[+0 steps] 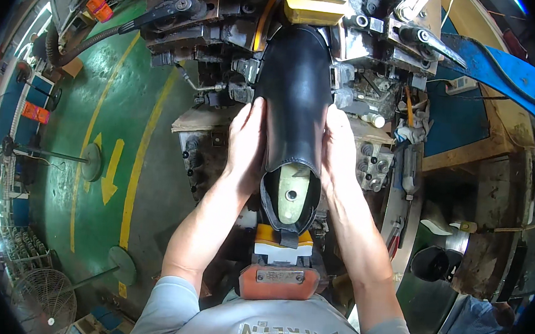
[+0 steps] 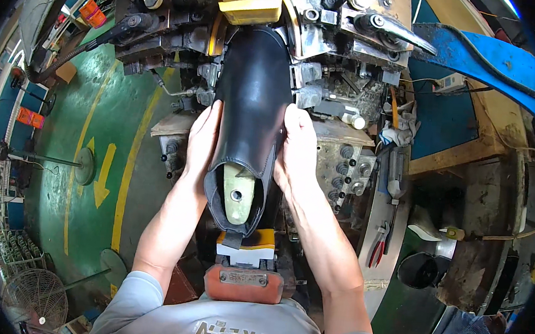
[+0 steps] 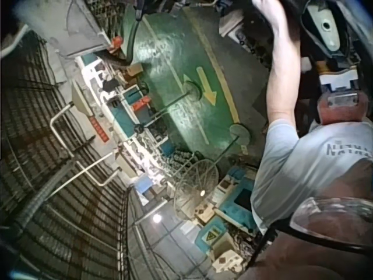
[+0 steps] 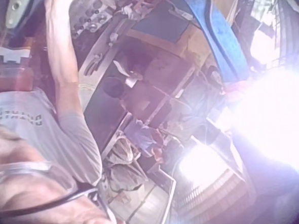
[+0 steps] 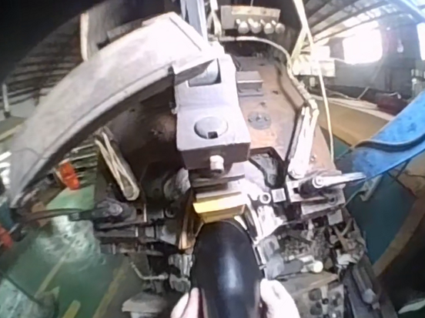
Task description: The person picks up black shoe uppers from a conveyor belt and places them onto a machine fixture. They operate the machine to process the shoes, then remove them and return them to the belt. This cycle is repeated for multiple shoes throughout the clip.
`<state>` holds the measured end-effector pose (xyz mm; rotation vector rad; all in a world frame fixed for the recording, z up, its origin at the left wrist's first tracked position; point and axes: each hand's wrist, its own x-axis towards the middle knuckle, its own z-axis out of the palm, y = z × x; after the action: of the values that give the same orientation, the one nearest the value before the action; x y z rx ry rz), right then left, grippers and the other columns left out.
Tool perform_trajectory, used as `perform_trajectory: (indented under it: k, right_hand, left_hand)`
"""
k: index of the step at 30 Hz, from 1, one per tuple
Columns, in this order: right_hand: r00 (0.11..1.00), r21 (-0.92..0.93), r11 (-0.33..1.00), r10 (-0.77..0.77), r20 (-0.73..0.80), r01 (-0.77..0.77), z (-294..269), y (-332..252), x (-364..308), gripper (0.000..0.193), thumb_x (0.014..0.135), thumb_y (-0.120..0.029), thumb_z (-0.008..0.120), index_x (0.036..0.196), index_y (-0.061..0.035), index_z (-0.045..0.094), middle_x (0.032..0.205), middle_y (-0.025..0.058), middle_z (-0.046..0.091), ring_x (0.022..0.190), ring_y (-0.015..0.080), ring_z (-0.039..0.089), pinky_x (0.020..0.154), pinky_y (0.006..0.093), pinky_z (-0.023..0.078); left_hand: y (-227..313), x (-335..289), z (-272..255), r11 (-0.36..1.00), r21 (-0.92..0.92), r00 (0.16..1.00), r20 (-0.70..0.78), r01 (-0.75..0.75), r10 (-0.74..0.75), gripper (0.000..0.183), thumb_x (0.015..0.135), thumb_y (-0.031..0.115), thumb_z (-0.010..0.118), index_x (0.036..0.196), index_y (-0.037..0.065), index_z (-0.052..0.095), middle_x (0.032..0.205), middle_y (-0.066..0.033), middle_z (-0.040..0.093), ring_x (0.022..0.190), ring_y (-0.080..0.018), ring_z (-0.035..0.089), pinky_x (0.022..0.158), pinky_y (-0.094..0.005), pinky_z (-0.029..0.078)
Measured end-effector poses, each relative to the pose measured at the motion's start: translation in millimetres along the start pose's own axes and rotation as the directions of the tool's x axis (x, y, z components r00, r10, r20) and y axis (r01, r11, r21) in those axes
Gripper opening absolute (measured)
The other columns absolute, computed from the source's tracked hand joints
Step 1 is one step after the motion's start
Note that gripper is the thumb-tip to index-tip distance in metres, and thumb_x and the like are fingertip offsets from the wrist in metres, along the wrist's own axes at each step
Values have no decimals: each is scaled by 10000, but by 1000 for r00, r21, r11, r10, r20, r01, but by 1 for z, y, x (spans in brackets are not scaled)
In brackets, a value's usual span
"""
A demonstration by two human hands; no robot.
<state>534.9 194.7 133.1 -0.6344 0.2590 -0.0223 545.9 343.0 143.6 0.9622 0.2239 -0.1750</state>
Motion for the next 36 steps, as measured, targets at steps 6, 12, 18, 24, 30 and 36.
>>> perform_trajectory:
  k: [6, 12, 18, 24, 30, 36]
  right_hand:
    - [1000, 52, 999, 7, 14, -8, -4, 2, 5, 182, 978, -221, 574, 1015, -43, 587, 970, 65, 635, 876, 173, 624, 803, 351, 550]
    - [998, 138, 988, 65, -3, -64, -4, 11, 11, 271, 985, -270, 549, 1082, -20, 589, 1046, 108, 636, 941, 217, 628, 851, 365, 544]
    - [978, -188, 965, -199, -59, 185, -21, 21, 14, 255, 979, -283, 577, 951, -31, 607, 831, 26, 602, 726, 108, 563, 659, 259, 484]
    - [973, -233, 956, -206, -104, 177, -19, 25, 14, 192, 963, -195, 586, 887, -23, 618, 811, 21, 608, 703, 92, 559, 645, 243, 472]
    - [994, -228, 967, -109, 20, 110, -30, 15, 19, 152, 957, -166, 599, 943, -15, 609, 905, 75, 647, 785, 141, 623, 719, 295, 545]
    - [990, -289, 957, 77, 118, -40, -20, 28, -4, 607, 1024, -515, 327, 1360, -22, 440, 1205, 128, 576, 1070, 196, 598, 874, 319, 534]
  left_hand:
    - [6, -4, 5, 997, -23, 997, -27, 72, -73, 354, 1019, 334, 486, 1088, 9, 609, 964, -56, 638, 819, -123, 597, 733, -272, 500]
    - [2, 2, 1, 992, 6, 980, -152, 127, -125, 429, 1010, 376, 491, 1158, -7, 617, 1056, -91, 665, 893, -164, 633, 802, -299, 516]
    - [-6, -4, 0, 999, 1, 988, -153, 34, -34, 397, 1019, 342, 482, 1103, -14, 638, 993, -59, 665, 859, -138, 611, 782, -281, 493]
    - [-28, 11, -23, 995, 84, 989, -133, -51, 62, 362, 1020, 321, 467, 1125, 13, 625, 987, -55, 667, 851, -149, 637, 768, -293, 519]
    - [-18, 5, -12, 998, 62, 983, -181, 13, -2, 322, 1000, 305, 526, 1067, 3, 615, 978, -41, 612, 875, -113, 550, 794, -266, 452]
    - [56, -21, 13, 126, 252, 282, 865, -960, 415, 187, 915, 187, 557, 975, 44, 662, 1077, -132, 630, 1121, -272, 535, 1004, -429, 369]
